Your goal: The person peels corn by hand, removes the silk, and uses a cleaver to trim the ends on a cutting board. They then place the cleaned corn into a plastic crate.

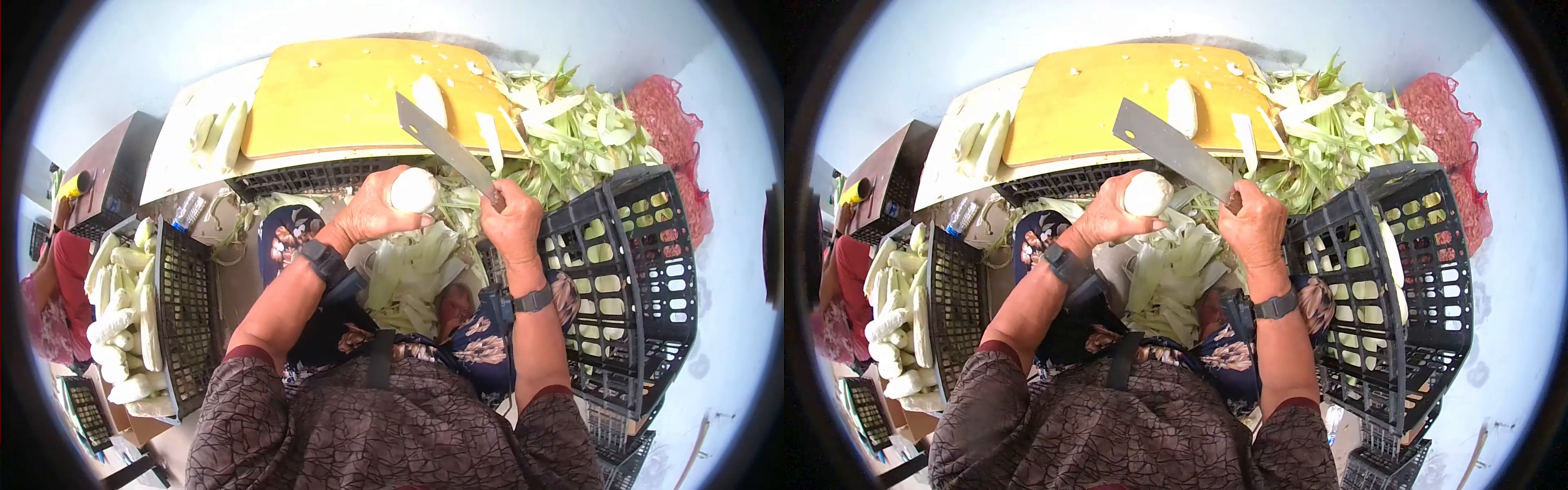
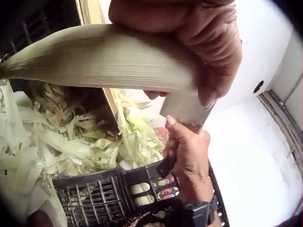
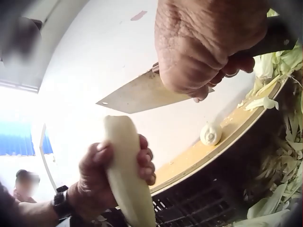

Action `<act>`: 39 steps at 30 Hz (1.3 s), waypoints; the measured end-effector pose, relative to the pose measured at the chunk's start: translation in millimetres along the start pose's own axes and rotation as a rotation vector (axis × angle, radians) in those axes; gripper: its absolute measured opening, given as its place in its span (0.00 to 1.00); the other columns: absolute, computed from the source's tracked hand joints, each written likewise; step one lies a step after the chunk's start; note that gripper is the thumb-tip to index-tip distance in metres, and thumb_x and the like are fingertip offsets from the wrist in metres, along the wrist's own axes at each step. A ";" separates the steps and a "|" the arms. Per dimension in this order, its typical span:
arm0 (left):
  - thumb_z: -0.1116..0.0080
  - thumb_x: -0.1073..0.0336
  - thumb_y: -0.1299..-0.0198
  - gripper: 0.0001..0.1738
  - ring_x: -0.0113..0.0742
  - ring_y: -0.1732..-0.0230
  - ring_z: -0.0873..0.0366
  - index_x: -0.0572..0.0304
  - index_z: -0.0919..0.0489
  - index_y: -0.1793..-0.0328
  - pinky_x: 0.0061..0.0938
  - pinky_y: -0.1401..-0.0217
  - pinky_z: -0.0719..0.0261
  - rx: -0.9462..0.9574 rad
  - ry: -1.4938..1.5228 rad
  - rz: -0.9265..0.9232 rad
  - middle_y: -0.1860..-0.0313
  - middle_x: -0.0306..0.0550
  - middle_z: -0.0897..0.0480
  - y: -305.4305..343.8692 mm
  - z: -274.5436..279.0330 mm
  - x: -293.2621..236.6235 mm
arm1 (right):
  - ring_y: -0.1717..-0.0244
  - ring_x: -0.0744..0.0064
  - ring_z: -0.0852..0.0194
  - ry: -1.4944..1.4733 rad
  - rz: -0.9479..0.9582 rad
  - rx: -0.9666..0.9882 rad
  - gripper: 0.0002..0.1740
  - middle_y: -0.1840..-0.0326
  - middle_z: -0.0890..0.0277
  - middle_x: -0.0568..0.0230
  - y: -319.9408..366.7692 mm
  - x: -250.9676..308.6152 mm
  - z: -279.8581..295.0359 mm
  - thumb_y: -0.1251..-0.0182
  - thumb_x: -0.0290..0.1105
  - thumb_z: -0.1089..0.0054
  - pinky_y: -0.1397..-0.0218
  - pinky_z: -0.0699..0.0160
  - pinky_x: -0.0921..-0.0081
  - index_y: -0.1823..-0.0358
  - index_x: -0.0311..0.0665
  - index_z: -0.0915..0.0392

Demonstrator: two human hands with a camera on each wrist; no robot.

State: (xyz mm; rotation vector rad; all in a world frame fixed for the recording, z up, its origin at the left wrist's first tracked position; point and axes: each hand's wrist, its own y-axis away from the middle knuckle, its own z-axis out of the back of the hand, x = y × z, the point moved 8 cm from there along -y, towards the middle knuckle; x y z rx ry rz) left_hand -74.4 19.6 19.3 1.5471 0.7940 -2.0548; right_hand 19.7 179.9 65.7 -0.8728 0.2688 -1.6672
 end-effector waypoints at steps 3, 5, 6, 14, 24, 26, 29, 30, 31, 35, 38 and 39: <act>0.30 0.60 0.62 0.28 0.28 0.62 0.27 0.64 0.26 0.54 0.25 0.55 0.27 -0.026 0.076 -0.004 0.64 0.43 0.22 -2.7 1.7 3.0 | 0.78 0.54 0.23 -0.077 -0.018 -0.005 0.07 0.83 0.26 0.54 1.1 2.5 -0.3 0.55 0.30 0.36 0.74 0.26 0.67 0.75 0.37 0.25; 0.33 0.61 0.58 0.31 0.30 0.57 0.28 0.63 0.30 0.47 0.25 0.50 0.29 -0.010 0.100 0.045 0.57 0.44 0.23 -3.8 1.3 10.8 | 0.78 0.55 0.23 -0.082 -0.026 -0.008 0.08 0.83 0.26 0.54 1.9 4.4 0.3 0.55 0.29 0.35 0.74 0.26 0.68 0.75 0.37 0.25; 0.33 0.61 0.58 0.31 0.30 0.57 0.28 0.63 0.30 0.47 0.25 0.50 0.29 -0.010 0.101 0.043 0.57 0.44 0.23 -4.7 -0.4 15.4 | 0.78 0.56 0.22 -0.086 -0.028 -0.008 0.08 0.83 0.25 0.55 1.6 4.9 0.5 0.56 0.29 0.35 0.74 0.26 0.69 0.74 0.37 0.25; 0.32 0.70 0.59 0.30 0.33 0.56 0.28 0.64 0.30 0.47 0.27 0.50 0.29 -0.051 0.132 0.020 0.58 0.44 0.23 -5.4 -2.2 23.0 | 0.78 0.58 0.23 -0.253 0.022 0.013 0.11 0.81 0.26 0.56 8.9 23.0 4.1 0.61 0.25 0.36 0.75 0.26 0.72 0.72 0.36 0.25; 0.50 0.66 0.41 0.16 0.34 0.55 0.28 0.62 0.31 0.48 0.26 0.50 0.29 -0.163 -0.120 -0.207 0.57 0.45 0.25 -0.9 7.4 5.4 | 0.80 0.55 0.27 -0.175 0.231 0.070 0.14 0.82 0.28 0.57 17.2 56.3 5.8 0.69 0.22 0.41 0.77 0.29 0.68 0.75 0.37 0.29; 0.50 0.65 0.41 0.14 0.34 0.57 0.28 0.61 0.30 0.50 0.26 0.50 0.29 -0.192 -0.285 0.109 0.59 0.43 0.27 0.6 12.9 13.6 | 0.80 0.55 0.27 -0.163 0.244 0.063 0.14 0.82 0.28 0.57 18.0 57.1 4.8 0.70 0.22 0.41 0.77 0.29 0.68 0.74 0.36 0.29; 0.45 0.60 0.45 0.20 0.29 0.61 0.26 0.58 0.31 0.47 0.25 0.54 0.27 -0.262 -0.394 -0.042 0.61 0.46 0.23 7.8 15.2 -1.5 | 0.80 0.56 0.28 -0.160 0.274 0.063 0.15 0.82 0.29 0.57 19.0 61.6 5.7 0.70 0.21 0.41 0.77 0.30 0.68 0.74 0.36 0.30; 0.45 0.60 0.45 0.20 0.29 0.61 0.26 0.58 0.31 0.47 0.25 0.54 0.27 -0.262 -0.393 -0.042 0.61 0.46 0.23 9.1 14.1 -2.5 | 0.81 0.56 0.28 -0.169 0.291 0.071 0.15 0.83 0.29 0.57 19.8 63.7 6.1 0.70 0.21 0.41 0.78 0.30 0.68 0.74 0.36 0.30; 0.45 0.60 0.45 0.20 0.29 0.61 0.26 0.58 0.31 0.47 0.24 0.54 0.27 -0.272 -0.358 -0.058 0.62 0.45 0.23 10.3 13.1 -4.8 | 0.81 0.56 0.28 -0.169 0.291 0.071 0.15 0.83 0.29 0.57 20.9 63.7 6.4 0.70 0.21 0.41 0.78 0.30 0.68 0.74 0.36 0.30; 0.45 0.60 0.45 0.20 0.27 0.62 0.26 0.58 0.30 0.47 0.22 0.55 0.28 -0.317 -0.215 -0.120 0.63 0.44 0.23 13.7 12.3 -14.7 | 0.75 0.57 0.23 -0.103 0.280 0.147 0.20 0.75 0.24 0.53 24.4 62.1 -1.2 0.72 0.20 0.40 0.73 0.25 0.71 0.68 0.32 0.26; 0.45 0.62 0.45 0.22 0.27 0.59 0.27 0.61 0.32 0.46 0.23 0.55 0.27 -0.188 0.094 0.002 0.59 0.44 0.24 10.0 8.4 -5.2 | 0.75 0.57 0.23 -0.103 0.292 0.128 0.21 0.74 0.24 0.54 24.1 64.6 2.3 0.73 0.20 0.40 0.72 0.25 0.71 0.67 0.31 0.26; 0.45 0.62 0.45 0.22 0.27 0.59 0.27 0.61 0.32 0.46 0.23 0.55 0.27 -0.190 0.095 0.002 0.59 0.44 0.24 9.7 8.8 -3.6 | 0.75 0.57 0.23 -0.122 0.297 0.106 0.21 0.75 0.24 0.54 23.7 65.8 4.6 0.73 0.21 0.40 0.73 0.25 0.71 0.67 0.31 0.25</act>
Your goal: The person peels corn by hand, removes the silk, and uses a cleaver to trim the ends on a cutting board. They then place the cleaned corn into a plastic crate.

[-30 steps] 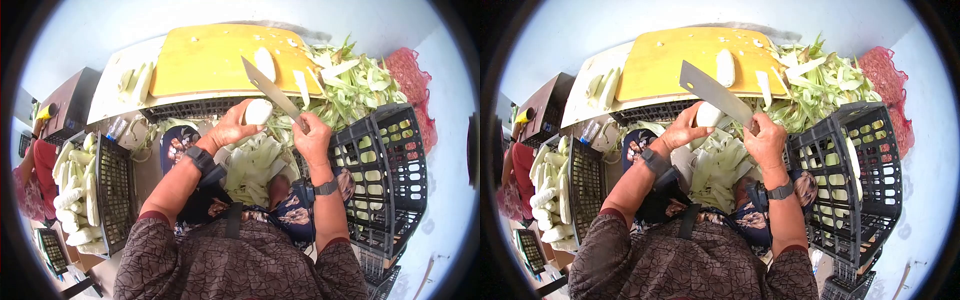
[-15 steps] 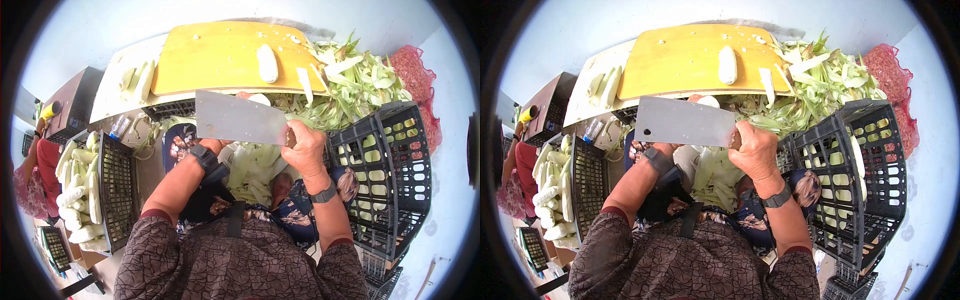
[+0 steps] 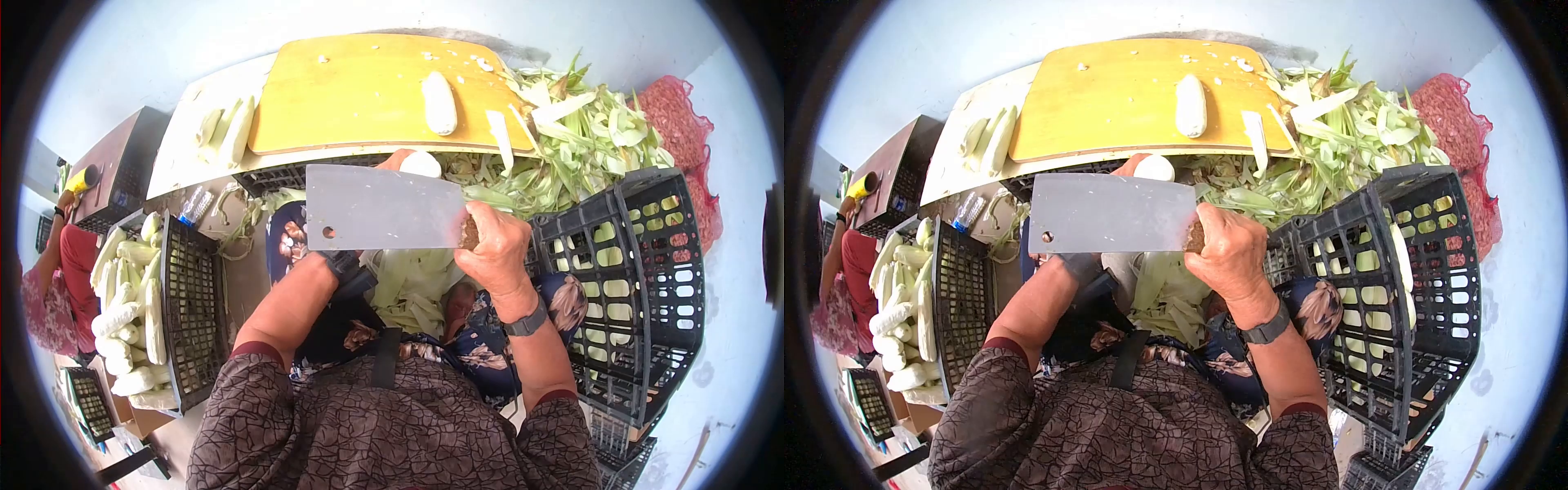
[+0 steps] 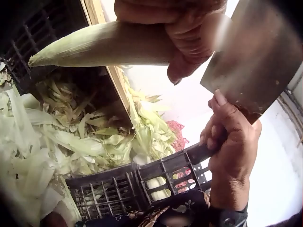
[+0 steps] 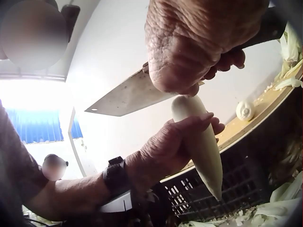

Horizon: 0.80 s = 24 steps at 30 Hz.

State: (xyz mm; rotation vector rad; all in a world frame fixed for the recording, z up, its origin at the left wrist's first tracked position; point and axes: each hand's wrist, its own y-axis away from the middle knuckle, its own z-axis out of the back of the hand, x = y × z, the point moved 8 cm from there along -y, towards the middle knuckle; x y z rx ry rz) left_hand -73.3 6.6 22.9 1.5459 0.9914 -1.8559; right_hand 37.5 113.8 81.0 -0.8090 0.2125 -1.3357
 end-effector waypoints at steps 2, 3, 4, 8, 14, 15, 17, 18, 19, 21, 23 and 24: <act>0.44 0.63 0.45 0.21 0.25 0.59 0.28 0.61 0.31 0.46 0.20 0.56 0.27 -0.006 -0.125 -0.059 0.60 0.42 0.24 -0.4 -0.8 -0.3 | 0.75 0.57 0.23 0.006 0.002 -0.007 0.21 0.75 0.24 0.54 0.0 0.1 -1.1 0.73 0.20 0.40 0.72 0.25 0.71 0.67 0.31 0.25; 0.44 0.63 0.45 0.21 0.25 0.59 0.28 0.61 0.31 0.46 0.20 0.56 0.27 -0.006 -0.124 -0.058 0.60 0.42 0.24 0.2 -1.5 -3.1 | 0.75 0.57 0.23 0.012 0.002 -0.017 0.21 0.75 0.24 0.54 0.2 -0.2 -1.2 0.73 0.20 0.40 0.72 0.25 0.71 0.67 0.30 0.25; 0.43 0.62 0.46 0.20 0.23 0.59 0.29 0.60 0.30 0.48 0.20 0.55 0.28 0.018 0.035 -0.006 0.61 0.40 0.25 1.2 -4.1 -4.7 | 0.75 0.57 0.23 0.013 0.002 -0.016 0.21 0.75 0.24 0.54 0.2 -0.8 -1.7 0.73 0.20 0.40 0.72 0.25 0.71 0.67 0.30 0.25; 0.44 0.61 0.46 0.19 0.20 0.60 0.31 0.59 0.29 0.49 0.17 0.56 0.30 0.038 0.075 0.007 0.62 0.37 0.25 3.3 -5.3 -12.2 | 0.80 0.58 0.27 0.004 0.054 -0.038 0.20 0.81 0.28 0.57 -0.9 2.3 -0.4 0.72 0.21 0.40 0.77 0.29 0.69 0.69 0.33 0.29; 0.48 0.60 0.43 0.17 0.19 0.62 0.30 0.60 0.29 0.49 0.17 0.57 0.30 0.081 0.235 0.063 0.63 0.37 0.25 6.6 -12.7 -15.6 | 0.75 0.56 0.24 0.018 -0.002 0.019 0.21 0.76 0.25 0.54 -0.9 1.6 -1.2 0.73 0.20 0.40 0.73 0.26 0.71 0.68 0.31 0.26; 0.48 0.60 0.43 0.17 0.19 0.62 0.30 0.60 0.29 0.49 0.17 0.57 0.30 0.080 0.235 0.062 0.63 0.37 0.25 6.6 -13.2 -16.3 | 0.75 0.56 0.24 0.026 -0.003 0.027 0.21 0.76 0.25 0.54 -1.1 1.6 -1.9 0.73 0.20 0.40 0.73 0.26 0.71 0.68 0.31 0.26; 0.47 0.61 0.43 0.17 0.19 0.63 0.30 0.59 0.29 0.50 0.17 0.58 0.30 0.058 0.225 0.015 0.65 0.37 0.24 6.1 -11.8 -21.1 | 0.75 0.56 0.24 0.027 0.006 0.012 0.21 0.76 0.25 0.54 -1.0 2.0 -1.6 0.73 0.20 0.40 0.73 0.26 0.71 0.68 0.31 0.26; 0.47 0.61 0.43 0.17 0.19 0.63 0.30 0.59 0.29 0.50 0.17 0.58 0.30 0.059 0.225 0.014 0.65 0.37 0.24 5.6 -11.2 -18.6 | 0.76 0.56 0.24 0.027 0.015 -0.004 0.21 0.77 0.25 0.54 -1.1 2.4 -0.7 0.74 0.20 0.40 0.73 0.26 0.71 0.68 0.31 0.26; 0.47 0.61 0.44 0.17 0.19 0.63 0.30 0.59 0.29 0.50 0.16 0.58 0.30 0.045 0.077 -0.020 0.65 0.37 0.24 4.8 -8.6 -15.9 | 0.76 0.56 0.24 0.028 0.016 -0.005 0.21 0.77 0.25 0.54 -0.9 2.8 -0.3 0.74 0.20 0.40 0.73 0.26 0.71 0.68 0.31 0.26; 0.46 0.61 0.44 0.17 0.18 0.63 0.30 0.59 0.29 0.50 0.16 0.58 0.30 0.031 -0.071 -0.054 0.65 0.37 0.24 4.4 -7.3 -18.0 | 0.76 0.55 0.24 -0.002 -0.017 0.021 0.21 0.77 0.25 0.53 -0.1 1.5 -2.0 0.74 0.20 0.40 0.73 0.26 0.70 0.68 0.30 0.26; 0.45 0.63 0.45 0.17 0.19 0.62 0.30 0.60 0.29 0.50 0.16 0.59 0.30 0.050 0.090 0.034 0.64 0.37 0.24 5.7 -9.3 -16.9 | 0.78 0.56 0.26 -0.013 0.007 0.009 0.20 0.80 0.28 0.55 -0.8 4.1 -1.5 0.74 0.21 0.40 0.76 0.28 0.69 0.70 0.32 0.28; 0.45 0.63 0.45 0.17 0.19 0.62 0.30 0.60 0.29 0.50 0.16 0.59 0.30 0.050 0.090 0.034 0.64 0.37 0.24 5.5 -9.2 -14.4 | 0.81 0.57 0.29 -0.026 0.031 -0.003 0.19 0.83 0.31 0.58 -1.0 6.3 -0.9 0.74 0.21 0.40 0.79 0.31 0.68 0.71 0.34 0.30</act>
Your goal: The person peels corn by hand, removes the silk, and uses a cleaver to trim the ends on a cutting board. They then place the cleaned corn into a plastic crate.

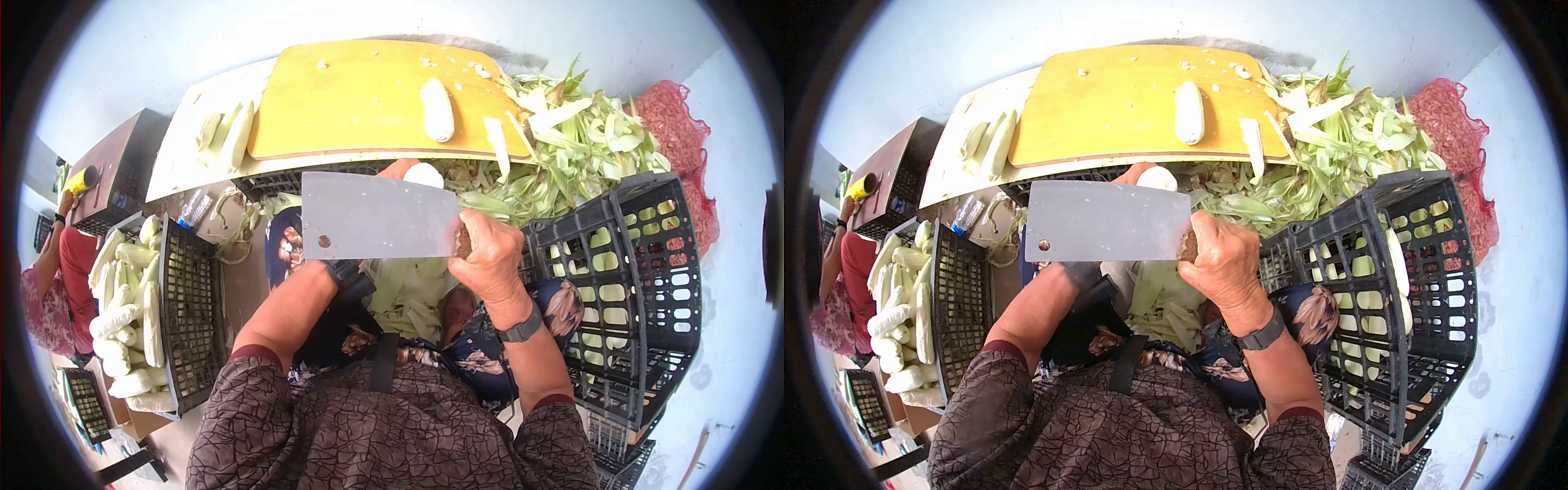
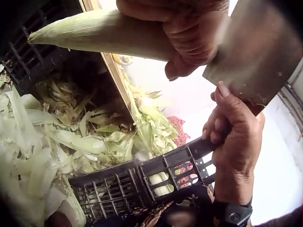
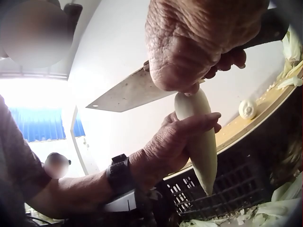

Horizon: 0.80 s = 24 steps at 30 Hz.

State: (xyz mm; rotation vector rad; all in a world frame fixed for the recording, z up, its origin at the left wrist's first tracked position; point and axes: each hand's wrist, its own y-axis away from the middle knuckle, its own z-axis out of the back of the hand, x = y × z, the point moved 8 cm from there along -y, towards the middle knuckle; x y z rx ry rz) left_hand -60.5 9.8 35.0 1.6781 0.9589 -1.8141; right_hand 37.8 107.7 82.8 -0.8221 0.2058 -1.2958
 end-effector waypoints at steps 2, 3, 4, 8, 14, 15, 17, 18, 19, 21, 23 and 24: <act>0.44 0.63 0.45 0.17 0.19 0.62 0.30 0.61 0.29 0.51 0.16 0.59 0.29 0.013 0.065 -0.012 0.63 0.38 0.25 -0.5 0.4 5.2 | 0.81 0.56 0.29 0.006 0.013 -0.002 0.18 0.83 0.31 0.58 0.3 0.4 -1.8 0.73 0.22 0.39 0.79 0.31 0.68 0.72 0.34 0.31; 0.44 0.63 0.45 0.17 0.19 0.62 0.30 0.61 0.29 0.51 0.16 0.59 0.29 0.014 0.065 -0.013 0.63 0.38 0.25 -0.3 0.8 6.0 | 0.81 0.56 0.29 0.011 0.025 -0.004 0.18 0.84 0.31 0.58 0.3 0.8 -2.4 0.72 0.22 0.39 0.79 0.31 0.68 0.73 0.35 0.31; 0.45 0.64 0.45 0.16 0.22 0.60 0.30 0.62 0.28 0.51 0.19 0.57 0.30 0.015 -0.009 -0.043 0.63 0.40 0.24 0.1 1.0 3.4 | 0.81 0.56 0.29 0.013 0.024 -0.005 0.18 0.84 0.31 0.58 0.0 0.2 -2.5 0.72 0.22 0.39 0.79 0.31 0.68 0.73 0.35 0.31; 0.45 0.65 0.46 0.16 0.26 0.59 0.28 0.62 0.28 0.52 0.22 0.55 0.30 0.050 -0.076 -0.074 0.62 0.42 0.24 -2.2 2.2 9.2 | 0.81 0.58 0.28 0.059 0.029 0.000 0.14 0.84 0.31 0.58 -2.6 -0.3 -3.4 0.67 0.23 0.37 0.78 0.31 0.68 0.76 0.36 0.33; 0.45 0.64 0.45 0.17 0.27 0.57 0.29 0.61 0.29 0.51 0.23 0.53 0.30 0.036 -0.087 -0.050 0.60 0.43 0.25 -0.6 1.3 6.6 | 0.81 0.58 0.28 0.079 0.048 0.002 0.11 0.84 0.32 0.58 -2.0 0.9 -4.2 0.61 0.24 0.37 0.79 0.31 0.69 0.76 0.35 0.32; 0.45 0.64 0.45 0.17 0.27 0.57 0.29 0.61 0.29 0.51 0.23 0.53 0.30 0.039 -0.088 -0.051 0.60 0.43 0.25 -0.8 1.0 8.4 | 0.82 0.58 0.28 0.088 0.047 -0.003 0.11 0.85 0.32 0.57 -2.1 1.1 -3.3 0.59 0.24 0.37 0.79 0.31 0.70 0.76 0.34 0.31; 0.45 0.63 0.45 0.17 0.27 0.56 0.29 0.61 0.29 0.50 0.22 0.53 0.30 0.008 -0.289 -0.142 0.58 0.43 0.26 -1.1 2.3 6.8 | 0.81 0.58 0.28 0.096 0.033 0.009 0.11 0.84 0.31 0.57 0.0 -4.2 -5.8 0.59 0.24 0.37 0.79 0.31 0.70 0.76 0.34 0.31; 0.45 0.63 0.45 0.17 0.27 0.56 0.29 0.61 0.29 0.50 0.22 0.53 0.30 0.005 -0.288 -0.144 0.58 0.43 0.26 -1.4 2.7 6.6 | 0.81 0.57 0.28 0.101 0.022 0.025 0.10 0.84 0.31 0.57 0.2 -7.4 -8.2 0.59 0.23 0.37 0.80 0.31 0.69 0.76 0.34 0.32; 0.45 0.63 0.45 0.17 0.28 0.55 0.29 0.60 0.29 0.50 0.23 0.54 0.29 0.022 -0.195 -0.131 0.58 0.43 0.26 -1.7 1.9 7.8 | 0.81 0.57 0.28 0.101 0.025 0.026 0.10 0.84 0.31 0.57 -0.3 -8.3 -8.5 0.59 0.23 0.37 0.80 0.31 0.69 0.76 0.34 0.32; 0.45 0.63 0.44 0.17 0.29 0.54 0.28 0.60 0.29 0.49 0.25 0.54 0.28 0.048 -0.102 -0.113 0.57 0.43 0.25 -1.6 -1.4 10.5 | 0.82 0.56 0.27 0.086 0.005 0.028 0.07 0.84 0.30 0.55 0.5 -12.0 -9.2 0.56 0.25 0.39 0.80 0.31 0.67 0.77 0.35 0.30; 0.38 0.64 0.54 0.23 0.37 0.56 0.26 0.60 0.29 0.50 0.28 0.54 0.27 0.075 -0.411 -0.344 0.59 0.46 0.24 0.6 -12.5 -3.0 | 0.83 0.55 0.27 0.250 -0.124 0.058 0.06 0.85 0.30 0.54 2.5 -42.2 -11.8 0.55 0.27 0.40 0.80 0.30 0.65 0.77 0.36 0.29; 0.35 0.64 0.58 0.26 0.41 0.57 0.25 0.60 0.29 0.50 0.30 0.54 0.26 0.092 -0.569 -0.461 0.59 0.48 0.23 3.3 -19.2 -8.3 | 0.84 0.54 0.27 0.409 -0.250 0.089 0.05 0.85 0.29 0.53 4.1 -65.0 -10.1 0.53 0.29 0.41 0.80 0.30 0.64 0.78 0.37 0.28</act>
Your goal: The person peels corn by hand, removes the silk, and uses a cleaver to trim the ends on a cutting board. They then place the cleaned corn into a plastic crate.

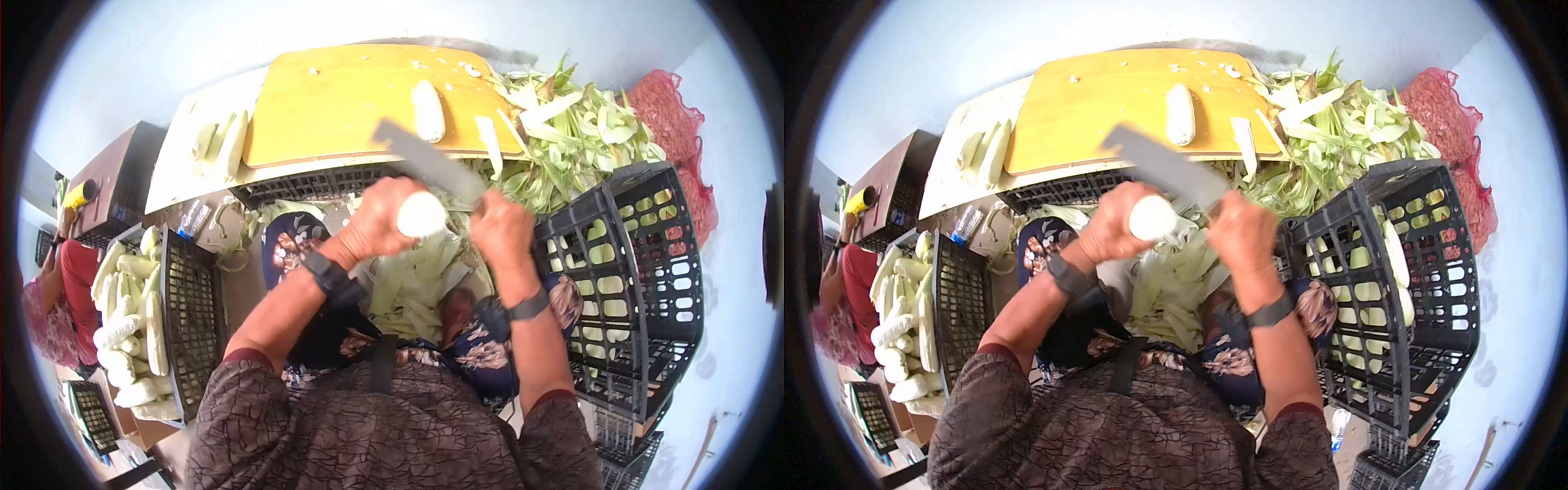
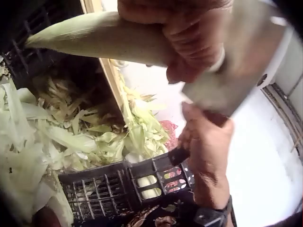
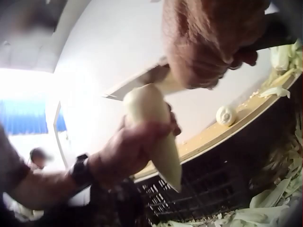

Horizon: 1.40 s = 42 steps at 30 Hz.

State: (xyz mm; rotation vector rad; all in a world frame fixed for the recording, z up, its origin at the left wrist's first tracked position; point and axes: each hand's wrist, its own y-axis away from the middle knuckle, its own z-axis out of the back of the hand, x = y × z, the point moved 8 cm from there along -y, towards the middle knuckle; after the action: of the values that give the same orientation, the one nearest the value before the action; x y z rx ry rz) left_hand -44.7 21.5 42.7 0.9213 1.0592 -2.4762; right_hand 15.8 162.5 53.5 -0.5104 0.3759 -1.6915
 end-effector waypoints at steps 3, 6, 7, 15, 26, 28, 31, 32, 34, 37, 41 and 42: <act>0.31 0.64 0.67 0.31 0.52 0.59 0.25 0.60 0.30 0.52 0.34 0.54 0.25 -0.023 -0.050 0.057 0.61 0.53 0.24 2.6 -8.6 5.8 | 0.86 0.58 0.28 0.002 -0.091 -0.157 0.08 0.86 0.28 0.54 -7.4 -29.0 26.8 0.49 0.32 0.40 0.79 0.29 0.66 0.78 0.35 0.26; 0.30 0.64 0.65 0.30 0.43 0.59 0.24 0.62 0.31 0.54 0.31 0.54 0.25 -0.019 0.030 0.272 0.61 0.50 0.24 -5.8 -12.3 26.9 | 0.81 0.52 0.26 -0.343 -0.229 -0.270 0.07 0.85 0.27 0.52 -1.3 -29.3 39.1 0.52 0.31 0.38 0.77 0.29 0.66 0.77 0.35 0.25; 0.30 0.63 0.64 0.31 0.38 0.59 0.25 0.64 0.31 0.52 0.30 0.52 0.26 -0.035 0.020 0.304 0.61 0.49 0.24 -5.6 -8.8 32.6 | 0.81 0.52 0.26 -0.342 -0.233 -0.267 0.07 0.85 0.27 0.52 0.0 -28.5 37.3 0.52 0.31 0.38 0.77 0.29 0.66 0.77 0.35 0.25; 0.38 0.67 0.56 0.34 0.33 0.49 0.31 0.66 0.37 0.40 0.26 0.45 0.32 -0.030 0.719 0.541 0.52 0.46 0.27 9.1 -22.3 68.4 | 0.83 0.57 0.26 -0.399 -0.348 -0.182 0.11 0.86 0.28 0.55 2.0 -34.6 24.2 0.51 0.34 0.35 0.77 0.30 0.69 0.78 0.34 0.24; 0.28 0.66 0.65 0.34 0.34 0.52 0.29 0.65 0.29 0.49 0.26 0.48 0.30 -0.005 0.368 0.546 0.53 0.48 0.26 4.2 -12.2 64.5 | 0.80 0.61 0.23 -0.486 -0.210 -0.206 0.09 0.82 0.25 0.55 7.0 -7.3 30.0 0.55 0.29 0.35 0.75 0.27 0.72 0.74 0.34 0.24; 0.27 0.65 0.66 0.34 0.36 0.53 0.28 0.63 0.29 0.49 0.27 0.50 0.29 0.086 0.322 0.490 0.53 0.48 0.25 1.5 -18.2 67.2 | 0.79 0.59 0.23 -0.511 -0.151 -0.127 0.09 0.82 0.26 0.54 8.4 1.4 27.1 0.57 0.27 0.36 0.75 0.27 0.72 0.72 0.35 0.24; 0.28 0.65 0.64 0.32 0.36 0.53 0.27 0.61 0.28 0.49 0.28 0.50 0.28 0.041 0.452 0.376 0.51 0.48 0.24 -0.5 -16.8 52.5 | 0.80 0.57 0.24 -0.480 -0.079 -0.126 0.10 0.83 0.27 0.54 12.8 11.0 25.0 0.58 0.26 0.37 0.75 0.26 0.71 0.72 0.35 0.25; 0.32 0.65 0.57 0.29 0.34 0.53 0.27 0.60 0.29 0.47 0.28 0.49 0.27 0.000 0.248 0.251 0.51 0.44 0.24 4.2 -14.7 54.3 | 0.81 0.57 0.25 -0.457 -0.009 -0.171 0.11 0.83 0.28 0.55 12.8 18.7 30.7 0.63 0.24 0.38 0.77 0.27 0.70 0.73 0.36 0.26; 0.39 0.64 0.49 0.25 0.31 0.51 0.28 0.61 0.30 0.45 0.27 0.47 0.27 -0.057 0.552 0.333 0.49 0.45 0.25 16.3 -20.1 77.1 | 0.81 0.57 0.26 -0.456 0.048 -0.159 0.12 0.83 0.28 0.56 12.9 26.6 35.3 0.65 0.23 0.38 0.77 0.28 0.70 0.73 0.36 0.27; 0.48 0.60 0.41 0.22 0.27 0.51 0.28 0.62 0.31 0.42 0.24 0.46 0.28 -0.133 0.766 0.424 0.49 0.46 0.25 18.0 -10.7 63.0 | 0.81 0.58 0.27 -0.431 0.132 -0.145 0.14 0.83 0.29 0.57 14.6 36.5 36.6 0.70 0.22 0.40 0.78 0.29 0.70 0.74 0.36 0.28; 0.47 0.57 0.42 0.24 0.24 0.54 0.28 0.62 0.30 0.43 0.22 0.48 0.28 -0.117 0.796 0.457 0.54 0.43 0.24 13.0 -4.6 40.1 | 0.81 0.58 0.27 -0.380 0.205 -0.117 0.17 0.83 0.30 0.58 16.0 43.4 36.1 0.72 0.21 0.41 0.77 0.29 0.70 0.72 0.34 0.29; 0.47 0.57 0.42 0.24 0.24 0.54 0.28 0.62 0.30 0.43 0.22 0.48 0.28 -0.118 0.796 0.457 0.54 0.43 0.24 10.7 -2.4 38.3 | 0.81 0.58 0.27 -0.379 0.206 -0.117 0.17 0.83 0.30 0.58 15.9 43.8 37.0 0.72 0.21 0.41 0.77 0.29 0.70 0.72 0.34 0.29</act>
State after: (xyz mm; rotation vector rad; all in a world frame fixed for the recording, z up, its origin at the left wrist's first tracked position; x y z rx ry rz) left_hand -67.2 15.2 10.3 1.9296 1.0189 -1.6620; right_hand 42.8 117.8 82.1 -0.8340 0.2411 -1.3444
